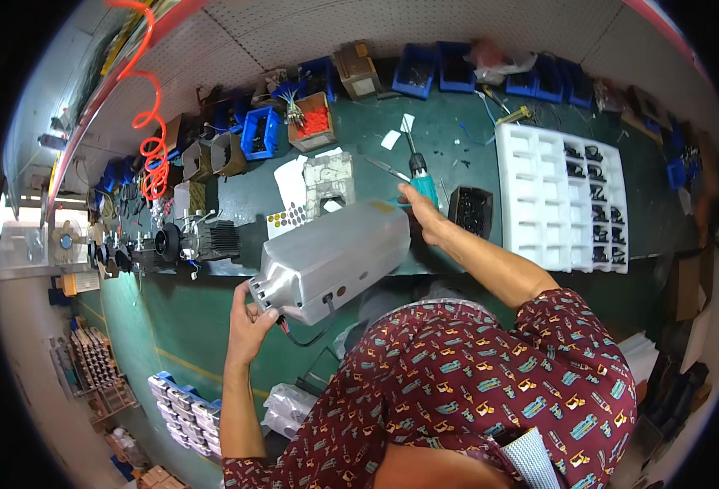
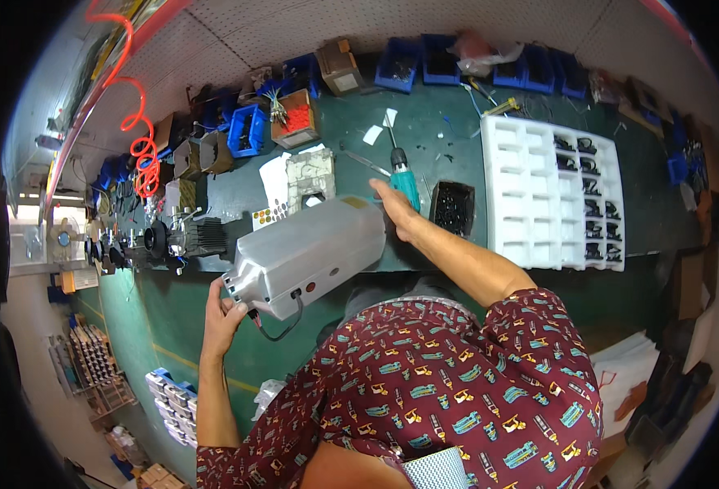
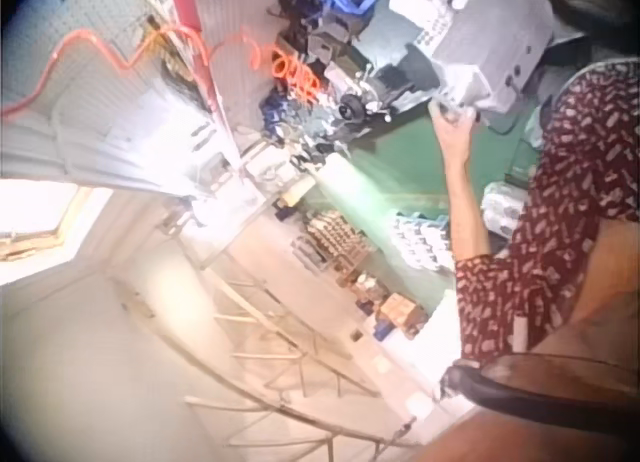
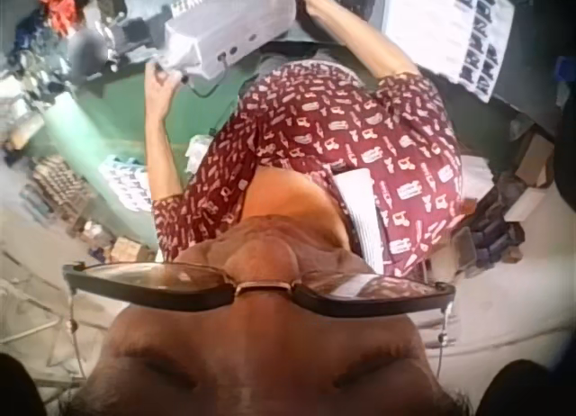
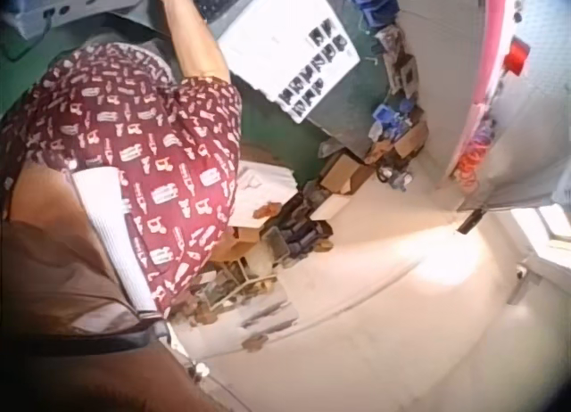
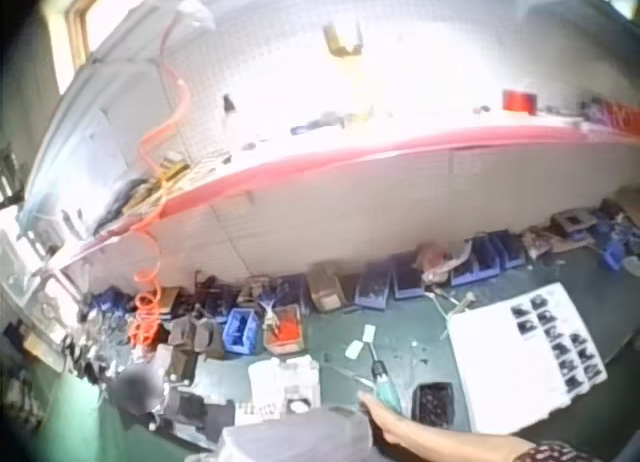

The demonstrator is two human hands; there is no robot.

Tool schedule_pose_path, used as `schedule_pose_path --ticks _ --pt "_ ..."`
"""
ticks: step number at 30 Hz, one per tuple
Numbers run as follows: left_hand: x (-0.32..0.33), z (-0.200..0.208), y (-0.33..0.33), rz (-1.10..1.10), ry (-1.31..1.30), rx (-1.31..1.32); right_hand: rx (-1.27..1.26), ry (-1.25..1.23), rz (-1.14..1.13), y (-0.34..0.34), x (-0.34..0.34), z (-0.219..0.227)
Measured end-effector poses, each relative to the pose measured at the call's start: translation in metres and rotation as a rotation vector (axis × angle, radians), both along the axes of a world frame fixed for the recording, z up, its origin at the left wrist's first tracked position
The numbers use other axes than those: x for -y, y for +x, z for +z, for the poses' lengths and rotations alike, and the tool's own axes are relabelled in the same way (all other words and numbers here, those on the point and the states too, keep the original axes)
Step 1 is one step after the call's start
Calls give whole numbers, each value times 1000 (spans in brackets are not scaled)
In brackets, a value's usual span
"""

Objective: The person assembles a silver metal housing with an electric motor using a cordless drill to fasten screws. They then apply small circular stickers to the housing surface and handle a white plastic cover, placing it aside.

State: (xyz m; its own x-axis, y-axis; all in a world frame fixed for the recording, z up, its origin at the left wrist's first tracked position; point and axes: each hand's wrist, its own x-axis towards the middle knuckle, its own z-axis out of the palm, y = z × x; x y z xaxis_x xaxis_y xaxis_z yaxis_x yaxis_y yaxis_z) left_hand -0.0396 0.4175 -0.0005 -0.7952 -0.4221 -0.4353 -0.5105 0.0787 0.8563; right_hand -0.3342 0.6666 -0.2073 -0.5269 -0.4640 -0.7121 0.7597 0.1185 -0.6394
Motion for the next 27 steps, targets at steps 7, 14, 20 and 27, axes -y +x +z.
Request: schedule_pose_path --ticks 7,14,20,27 --pt "-40 9 -57 -172 -377 145 166 -121 -115 20 -10 -71" --pt "-85 -105 -105 30 -454 -390 183 -27 -154 29 4 -84" --pt "-91 -224 -127 -66 -539 -168 -461 234 376 65 67 -66" --pt "-62 -248 -129 12 -397 -296 -272 273 118 74 95 -75"
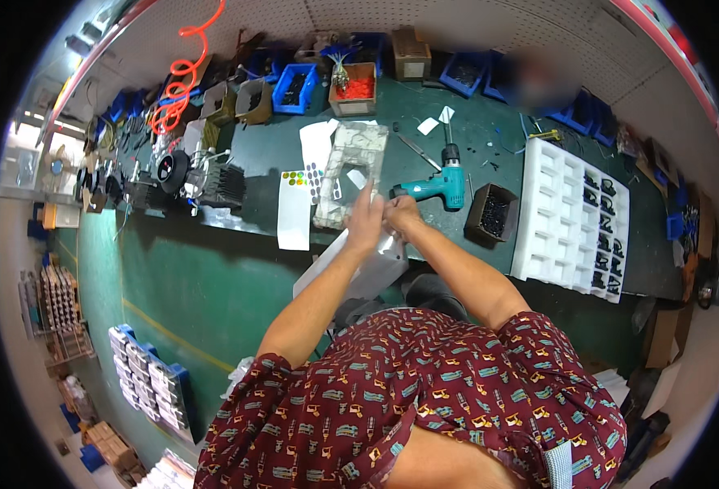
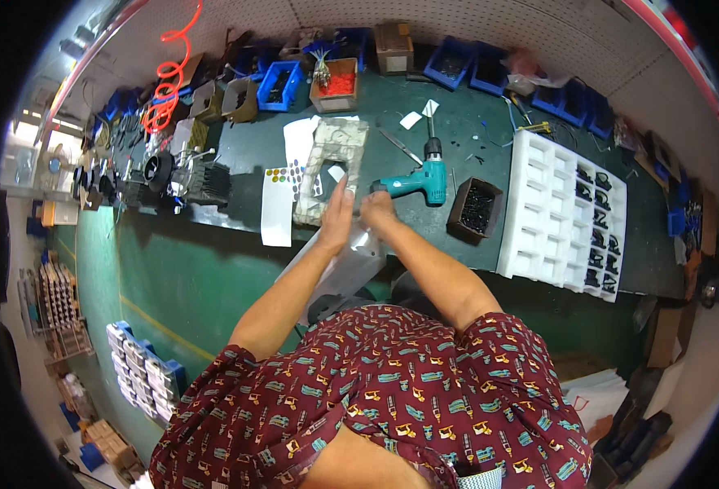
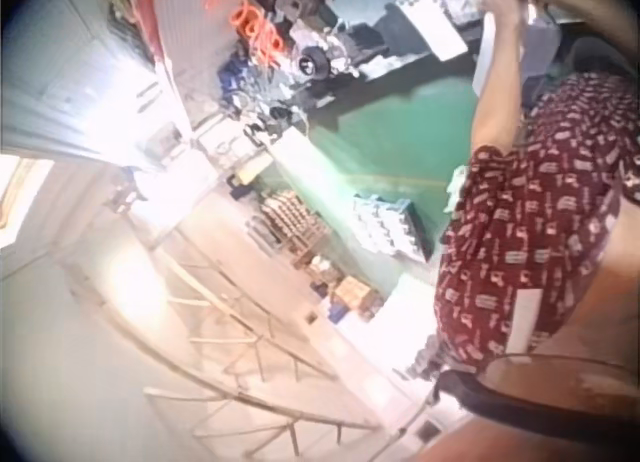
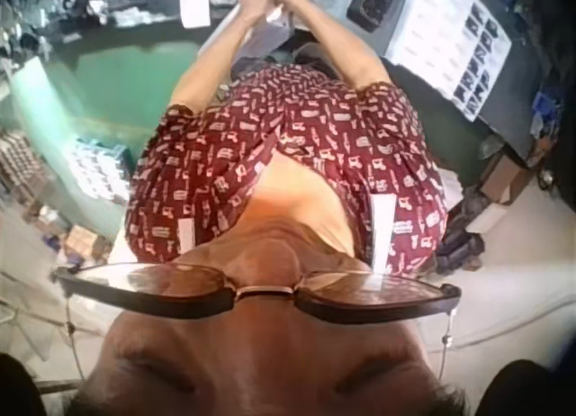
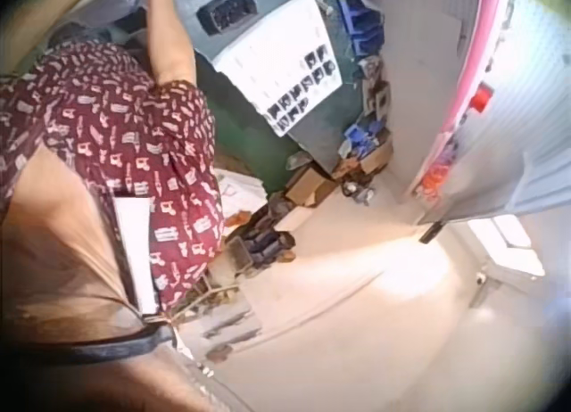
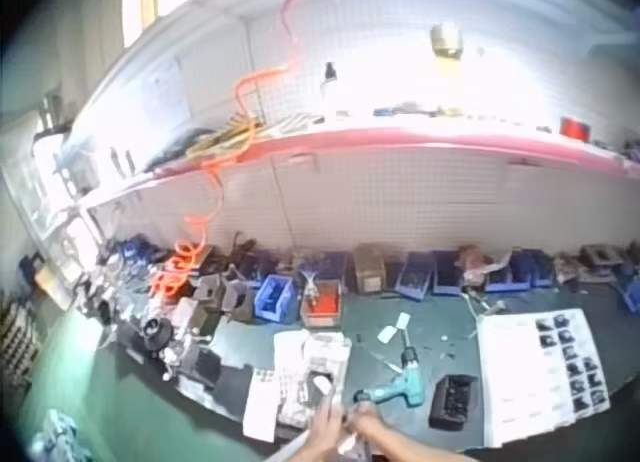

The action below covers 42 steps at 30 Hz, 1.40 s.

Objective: The person assembles a silver metal housing with an electric motor using a cordless drill to fasten screws. They then apply small circular stickers to the housing surface and handle a white plastic cover, placing it aside.

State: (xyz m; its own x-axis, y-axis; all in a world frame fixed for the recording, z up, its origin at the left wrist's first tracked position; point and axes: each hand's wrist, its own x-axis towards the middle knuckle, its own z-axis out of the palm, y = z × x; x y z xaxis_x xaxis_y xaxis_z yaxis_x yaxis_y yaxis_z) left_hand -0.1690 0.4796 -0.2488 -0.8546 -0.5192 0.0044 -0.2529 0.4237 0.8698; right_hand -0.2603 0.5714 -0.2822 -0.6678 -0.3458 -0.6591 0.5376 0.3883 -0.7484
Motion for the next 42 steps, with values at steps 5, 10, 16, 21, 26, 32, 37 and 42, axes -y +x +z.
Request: schedule_pose_path --ticks 5,10,16,21,26,32,37,42 --pt "115 14 144 369 444 133 -21 -12 100 -8 -19 -4" --pt "91 -48 328 567 891 772 12 40 127 -16 -25 -5" --pt "17 -60 332 524 1368 303 30 41 180 -27 -34 -3" --pt "17 -21 317 559 1245 229 -59 139 110 -27 -56 -3" --pt "32 100 275 194 674 216 8 -39 -9 -40 -90 -64" --pt "11 196 178 7 326 206 -7 51 48 -73 -91 -35" --pt "-8 247 96 -145 -409 340 -402 -203 -258 -34 -136 64" --pt "-28 240 17 -486 -544 -110 255 -469 -254 42 -184 140"
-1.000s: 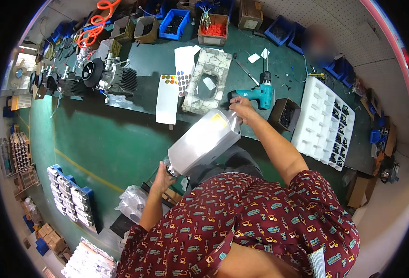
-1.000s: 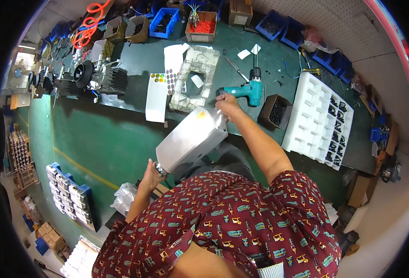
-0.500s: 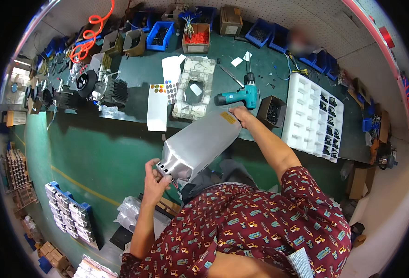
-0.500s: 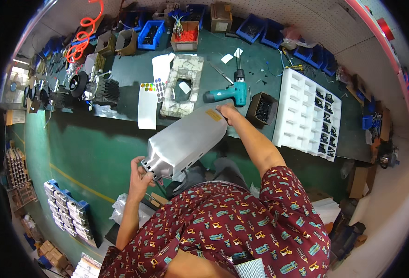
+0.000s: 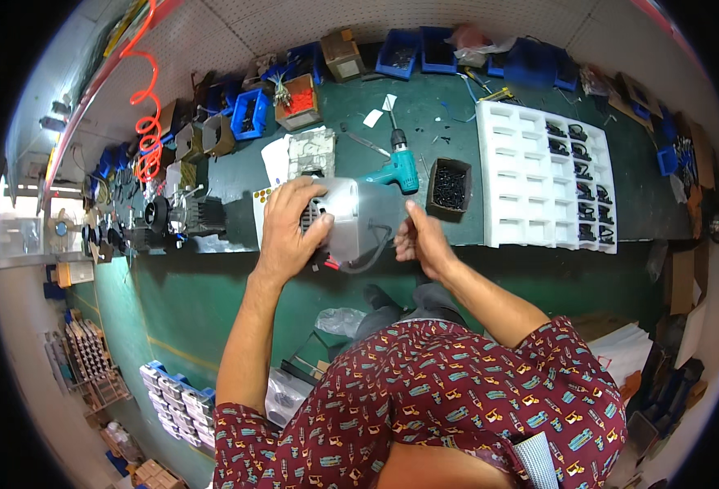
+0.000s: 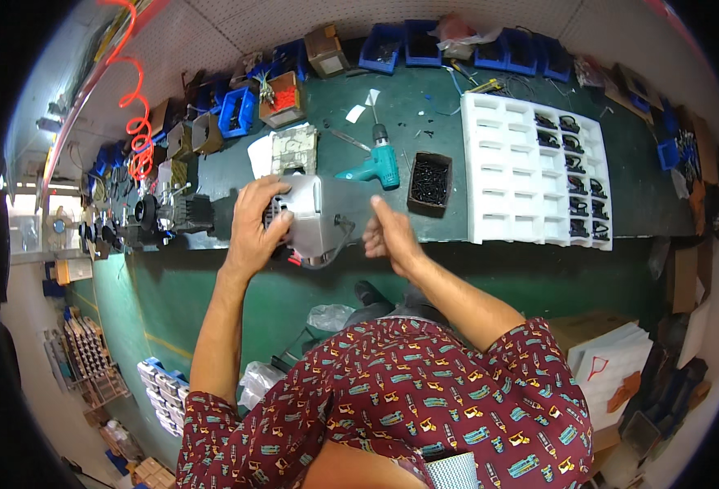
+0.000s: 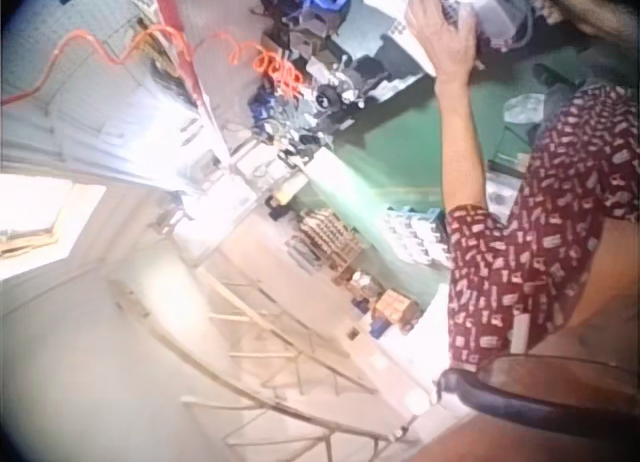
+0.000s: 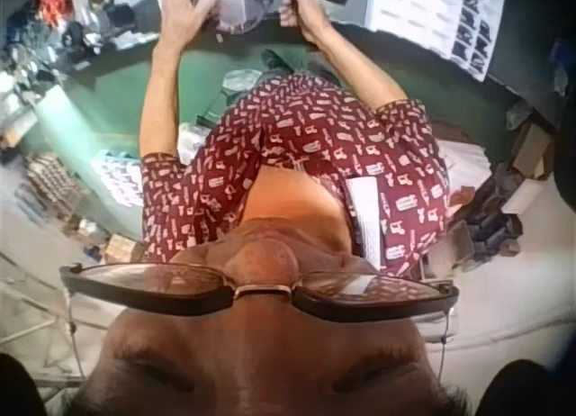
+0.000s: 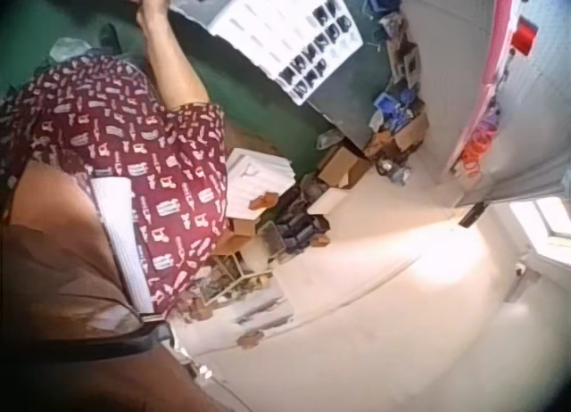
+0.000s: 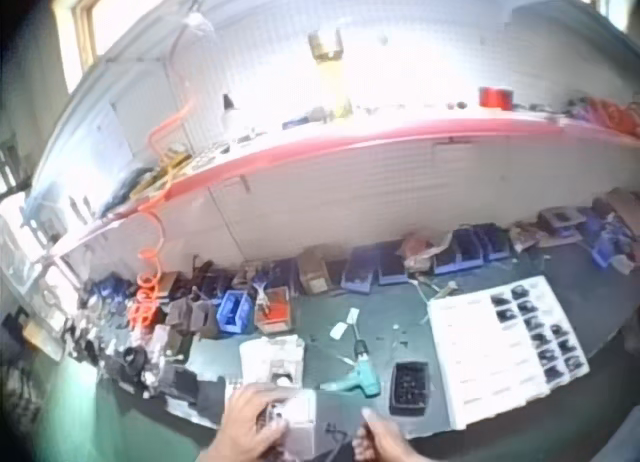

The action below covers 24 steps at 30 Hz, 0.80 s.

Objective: The person assembles a silver metal housing with an electric motor using a cordless drill to fasten screws. They then apply small circular stickers to the housing surface and handle a white plastic cover, placing it aside.

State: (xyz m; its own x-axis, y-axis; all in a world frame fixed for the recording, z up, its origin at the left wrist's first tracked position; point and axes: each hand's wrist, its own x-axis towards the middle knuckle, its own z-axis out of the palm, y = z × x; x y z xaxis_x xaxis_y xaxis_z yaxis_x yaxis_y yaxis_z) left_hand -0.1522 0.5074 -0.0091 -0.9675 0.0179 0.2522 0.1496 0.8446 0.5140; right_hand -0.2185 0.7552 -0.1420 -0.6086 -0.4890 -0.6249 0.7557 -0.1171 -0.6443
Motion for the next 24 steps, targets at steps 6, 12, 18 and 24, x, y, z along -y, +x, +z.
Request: schedule_pose_path --ticks 6,12,18,24 --pt "-39 -8 -64 -22 -32 -88 147 -315 -42 19 -10 52" --pt "-55 -15 -89 63 -55 16 87 -541 -310 50 -29 40" --pt "-52 -21 -80 68 -57 -87 -35 -868 -496 84 -50 1" --pt "-42 -29 -74 146 -96 -107 -180 -471 -198 125 -2 -6"
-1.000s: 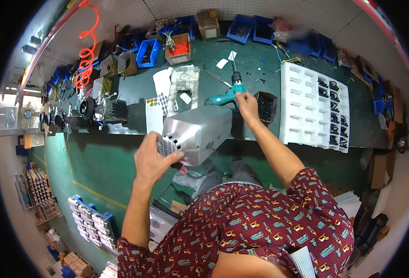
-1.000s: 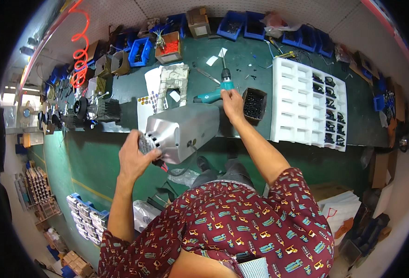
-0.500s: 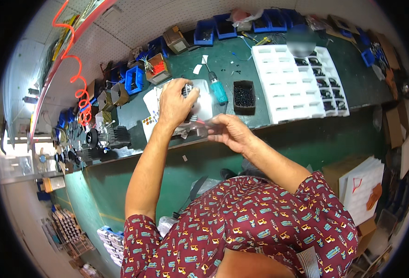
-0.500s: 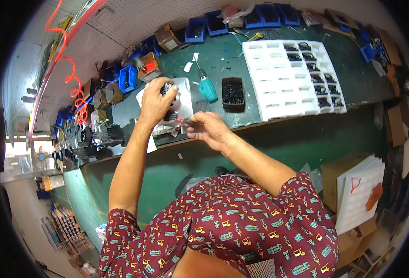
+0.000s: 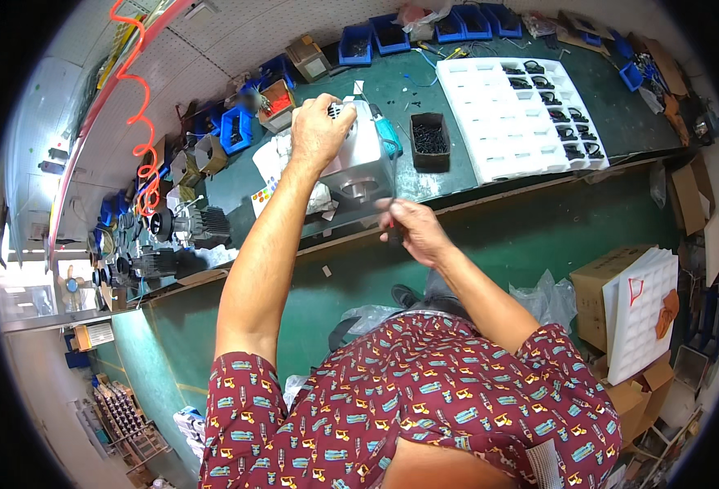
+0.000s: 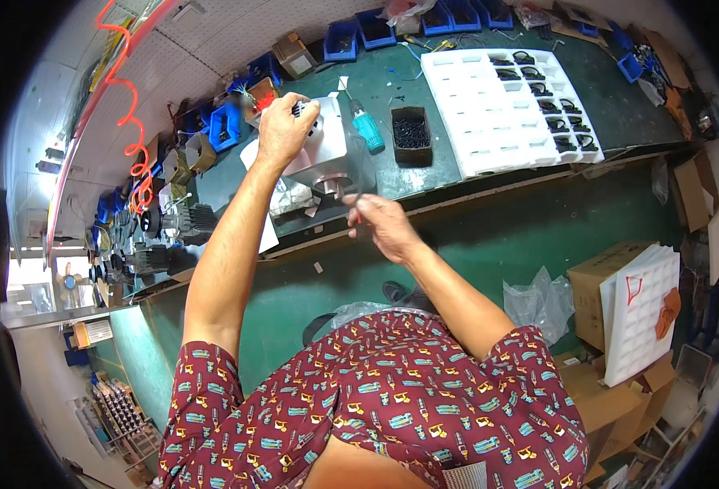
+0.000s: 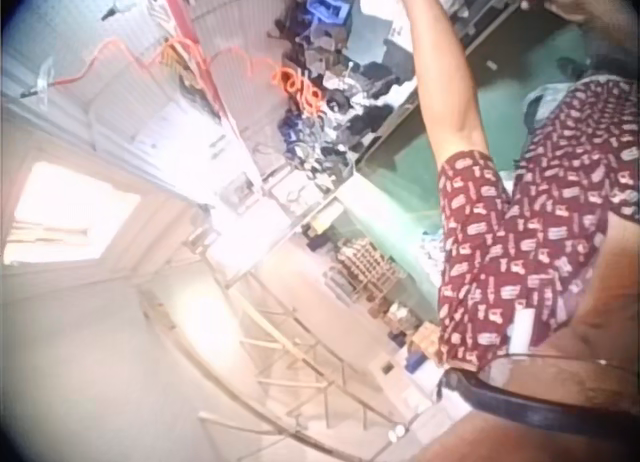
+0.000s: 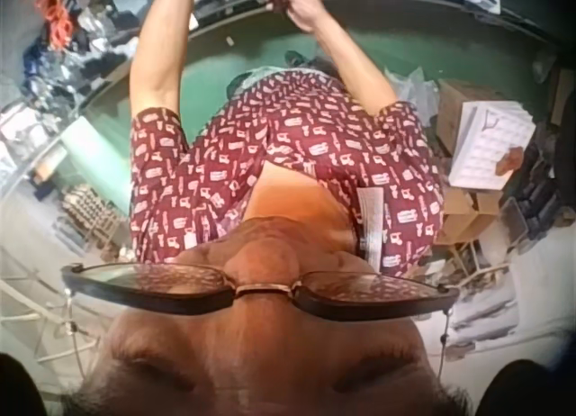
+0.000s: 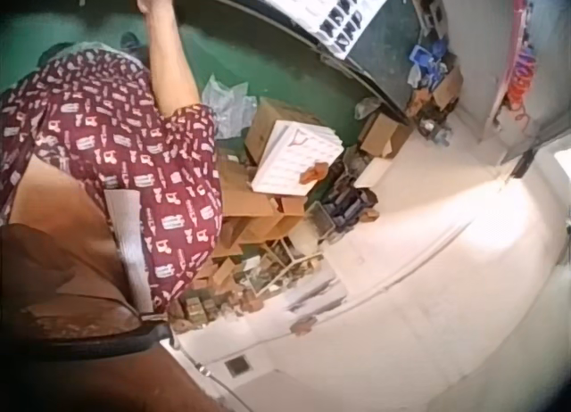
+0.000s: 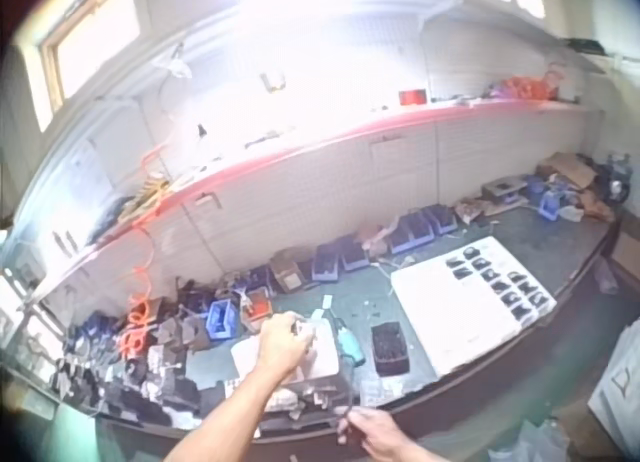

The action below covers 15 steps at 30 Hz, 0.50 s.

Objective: The person assembles a silver metal housing with an electric motor using a cordless drill to fasten screws. They then apply small circular stickers to the housing surface and handle a white plastic cover, placing it aside.

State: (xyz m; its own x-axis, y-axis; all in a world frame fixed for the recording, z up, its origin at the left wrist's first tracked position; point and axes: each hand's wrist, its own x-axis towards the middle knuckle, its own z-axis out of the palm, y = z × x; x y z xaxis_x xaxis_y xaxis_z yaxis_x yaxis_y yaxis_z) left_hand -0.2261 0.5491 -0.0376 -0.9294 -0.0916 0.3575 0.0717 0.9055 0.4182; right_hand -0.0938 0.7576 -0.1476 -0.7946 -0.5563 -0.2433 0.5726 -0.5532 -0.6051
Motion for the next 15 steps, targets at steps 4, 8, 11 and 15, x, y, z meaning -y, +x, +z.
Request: schedule_pose_path --ticks 4,8,11,15 --pt "-13 -4 -11 3 34 93 -50 334 -86 -10 32 -50" --pt "-9 2 -10 34 24 174 -11 370 -168 -14 63 -58" --pt "-8 -2 -7 50 -80 1 33 332 -233 -10 78 -59" --pt "-13 1 -4 36 -36 27 55 368 -225 -13 77 -60"
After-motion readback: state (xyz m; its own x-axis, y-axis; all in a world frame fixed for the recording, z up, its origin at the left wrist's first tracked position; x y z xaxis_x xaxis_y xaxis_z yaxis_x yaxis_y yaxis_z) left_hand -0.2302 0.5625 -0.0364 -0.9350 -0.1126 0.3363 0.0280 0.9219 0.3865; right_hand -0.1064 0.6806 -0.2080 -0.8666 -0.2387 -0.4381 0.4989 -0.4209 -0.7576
